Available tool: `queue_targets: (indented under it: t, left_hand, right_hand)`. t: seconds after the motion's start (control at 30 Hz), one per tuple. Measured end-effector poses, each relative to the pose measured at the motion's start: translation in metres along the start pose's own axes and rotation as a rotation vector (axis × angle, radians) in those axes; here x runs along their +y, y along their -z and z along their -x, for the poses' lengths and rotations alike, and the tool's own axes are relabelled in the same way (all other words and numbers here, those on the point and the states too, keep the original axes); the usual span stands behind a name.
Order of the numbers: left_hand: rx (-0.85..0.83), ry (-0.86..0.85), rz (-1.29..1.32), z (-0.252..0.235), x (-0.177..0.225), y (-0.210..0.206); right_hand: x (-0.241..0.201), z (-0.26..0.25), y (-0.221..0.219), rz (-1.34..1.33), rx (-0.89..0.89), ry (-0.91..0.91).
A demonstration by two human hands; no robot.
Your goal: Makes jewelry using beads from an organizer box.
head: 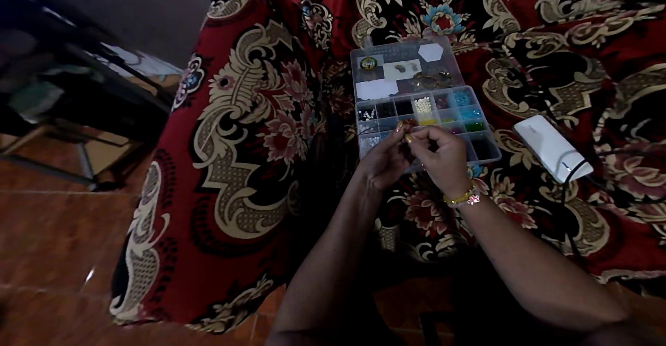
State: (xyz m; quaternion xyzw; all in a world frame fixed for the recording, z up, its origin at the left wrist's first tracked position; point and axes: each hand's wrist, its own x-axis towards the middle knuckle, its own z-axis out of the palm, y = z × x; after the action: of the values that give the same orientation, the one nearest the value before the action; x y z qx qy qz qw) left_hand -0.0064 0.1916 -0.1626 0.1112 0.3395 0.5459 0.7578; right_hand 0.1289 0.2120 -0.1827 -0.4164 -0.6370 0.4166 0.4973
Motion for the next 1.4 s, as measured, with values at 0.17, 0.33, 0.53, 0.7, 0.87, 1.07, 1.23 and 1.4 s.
queue_targets:
  t: [0.17,0.33,0.53,0.7,0.87,1.07,1.23,1.4]
  left_hand:
    - [-0.026,-0.074,-0.104,-0.001,-0.002,0.003]
    - [-0.002,-0.212,-0.252,0.0,-0.002,0.002]
    - [-0.031,-0.696,-0.726,-0.005,-0.006,0.011]
    - [0.019,-0.886,-0.967,-0.004,-0.005,0.013]
    - [0.019,-0.768,-0.854,-0.002,-0.002,0.012]
    - [0.012,-0.712,-0.884,0.002,0.0,0.01]
    - [0.045,-0.759,-0.843,-0.002,0.002,0.01]
    - [0.1,-0.778,-0.871,-0.003,0.001,0.01]
  right_hand:
    - [0.0,0.0,0.0,0.001,0.006,-0.003]
    - [-0.005,-0.001,0.002,-0.083,-0.011,-0.12]
    - [-0.003,-0.003,0.004,-0.249,-0.015,-0.2]
    - [-0.003,-0.004,0.006,-0.236,-0.043,-0.175]
    - [-0.001,-0.001,0.005,-0.025,-0.054,-0.027]
    - [0.008,-0.002,0.005,0.072,-0.022,0.086]
    - [0.004,-0.002,0.006,0.047,-0.046,0.104]
    - [0.003,-0.003,0.005,0.012,-0.084,0.087]
